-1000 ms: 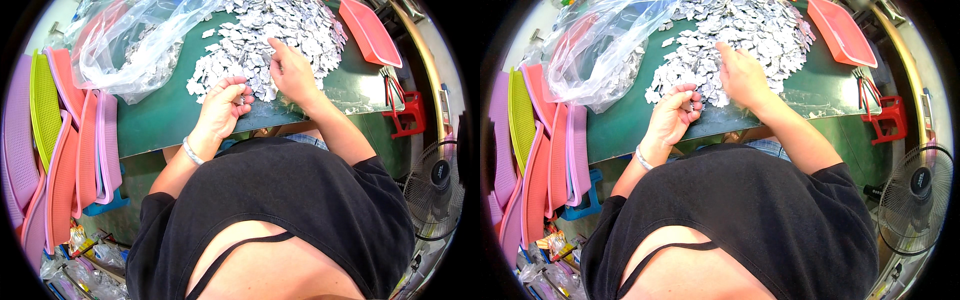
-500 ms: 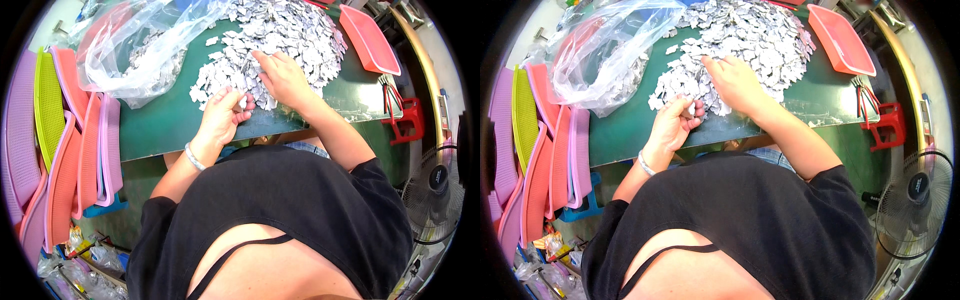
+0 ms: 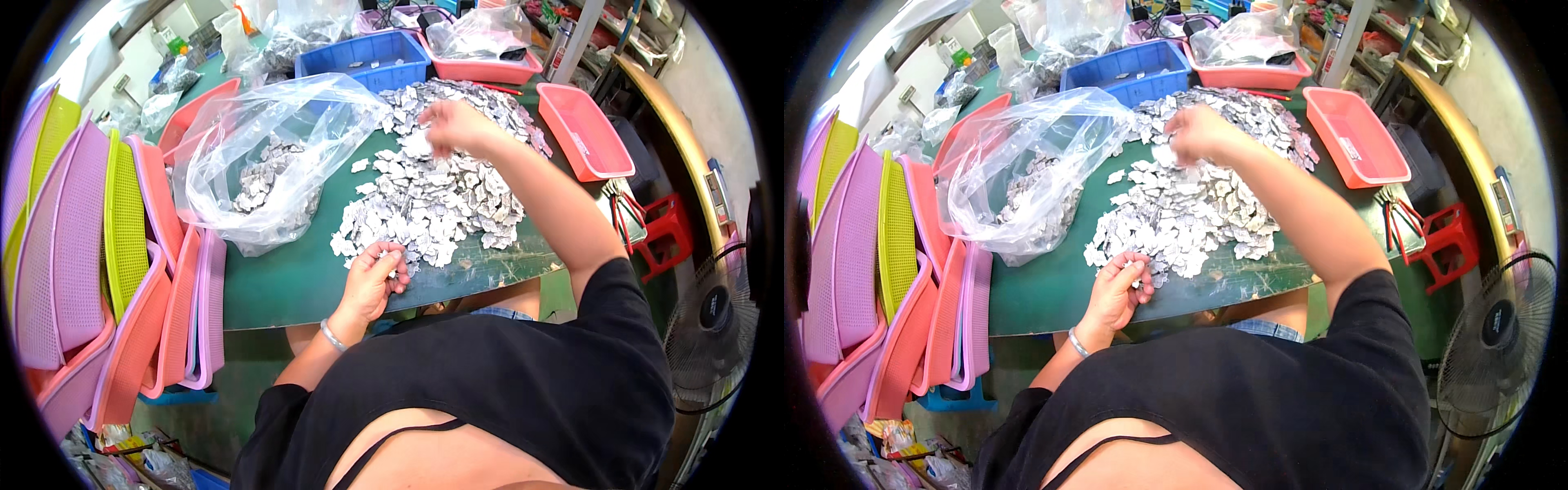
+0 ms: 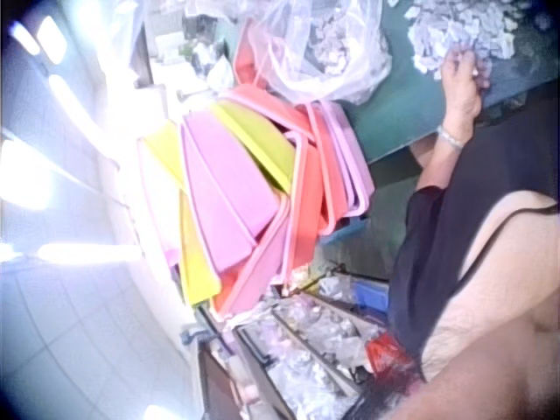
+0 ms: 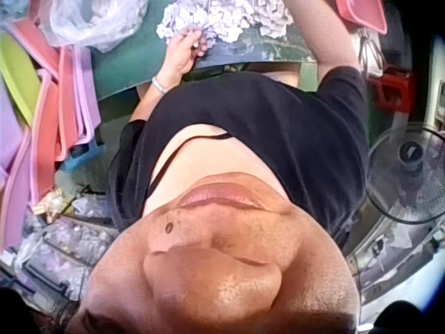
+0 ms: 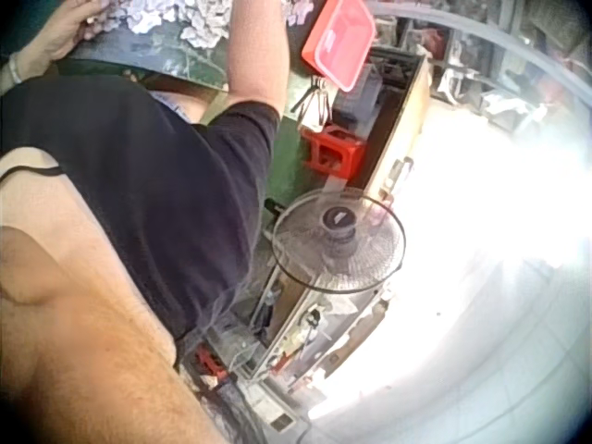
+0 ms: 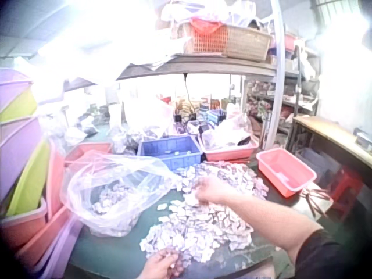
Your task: The person repeatedly picks small silver-colored pieces from a large pile on a green table, separates them by hand, and places them into a clear plastic bag. The action is continuous and repetitive throughout the clip.
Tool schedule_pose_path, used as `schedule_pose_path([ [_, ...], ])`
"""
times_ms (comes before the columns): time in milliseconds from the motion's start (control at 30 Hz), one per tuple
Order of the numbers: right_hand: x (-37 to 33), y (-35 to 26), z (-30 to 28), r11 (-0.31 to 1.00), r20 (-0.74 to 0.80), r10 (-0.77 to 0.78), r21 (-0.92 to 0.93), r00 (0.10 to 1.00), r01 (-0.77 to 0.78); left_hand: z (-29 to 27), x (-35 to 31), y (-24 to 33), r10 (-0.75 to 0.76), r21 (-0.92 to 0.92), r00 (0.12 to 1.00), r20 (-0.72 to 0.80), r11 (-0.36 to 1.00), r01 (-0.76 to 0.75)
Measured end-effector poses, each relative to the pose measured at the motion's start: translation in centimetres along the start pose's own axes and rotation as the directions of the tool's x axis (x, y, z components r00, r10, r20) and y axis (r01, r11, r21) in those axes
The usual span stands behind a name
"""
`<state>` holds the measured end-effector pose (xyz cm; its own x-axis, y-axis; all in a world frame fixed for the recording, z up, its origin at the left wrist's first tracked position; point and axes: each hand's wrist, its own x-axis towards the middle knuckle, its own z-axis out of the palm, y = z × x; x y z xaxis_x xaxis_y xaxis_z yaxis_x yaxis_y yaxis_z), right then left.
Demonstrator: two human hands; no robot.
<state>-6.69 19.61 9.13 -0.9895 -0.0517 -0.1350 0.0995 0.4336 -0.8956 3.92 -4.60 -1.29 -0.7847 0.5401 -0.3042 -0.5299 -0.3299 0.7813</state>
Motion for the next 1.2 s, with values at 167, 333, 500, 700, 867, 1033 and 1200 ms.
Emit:
schedule_pose_path([
  [167, 8.8, -3.3, -4.2, 0.890, -0.354, -0.071, 0.399, 0.932, 0.220, 0.5, 0.2, 0.0, 0.028, 0.008, 0.999, 0.044, 1.000, -0.029],
  [333, 5.6, -2.9, -0.9, 0.982, -0.106, -0.188, -0.011, 0.977, 0.187, -1.0, 0.1, -0.6, 0.107, -0.100, 0.991, 0.080, 0.990, -0.099],
  [500, -0.4, 1.4, 1.7, 0.816, 0.084, -0.379, -0.440, 0.922, 0.375, -1.4, -0.2, -1.0, 0.084, -0.158, 0.991, 0.105, 0.985, -0.067],
  [700, -5.3, 4.8, 3.0, 0.561, 0.084, -0.486, -0.734, 0.870, 0.384, -1.2, -0.2, -1.0, 0.062, -0.142, 0.992, 0.113, 0.989, -0.046],
  [867, -6.4, 6.1, 3.5, 0.620, -0.034, -0.593, -0.657, 0.805, 0.429, -1.2, -0.3, -0.8, 0.048, -0.127, 0.993, 0.105, 0.991, -0.035],
  [1033, -7.9, 4.8, 4.3, 0.980, -0.070, -0.182, 0.070, 0.981, 0.187, 0.5, -0.7, 0.1, 0.010, -0.034, 1.000, 0.025, 0.999, -0.009],
  [1200, -9.4, 4.0, 6.3, 0.944, 0.072, -0.131, 0.313, 0.989, 0.102, 2.2, 0.7, 0.8, 0.070, -0.034, 0.998, 0.006, 0.997, -0.070],
])
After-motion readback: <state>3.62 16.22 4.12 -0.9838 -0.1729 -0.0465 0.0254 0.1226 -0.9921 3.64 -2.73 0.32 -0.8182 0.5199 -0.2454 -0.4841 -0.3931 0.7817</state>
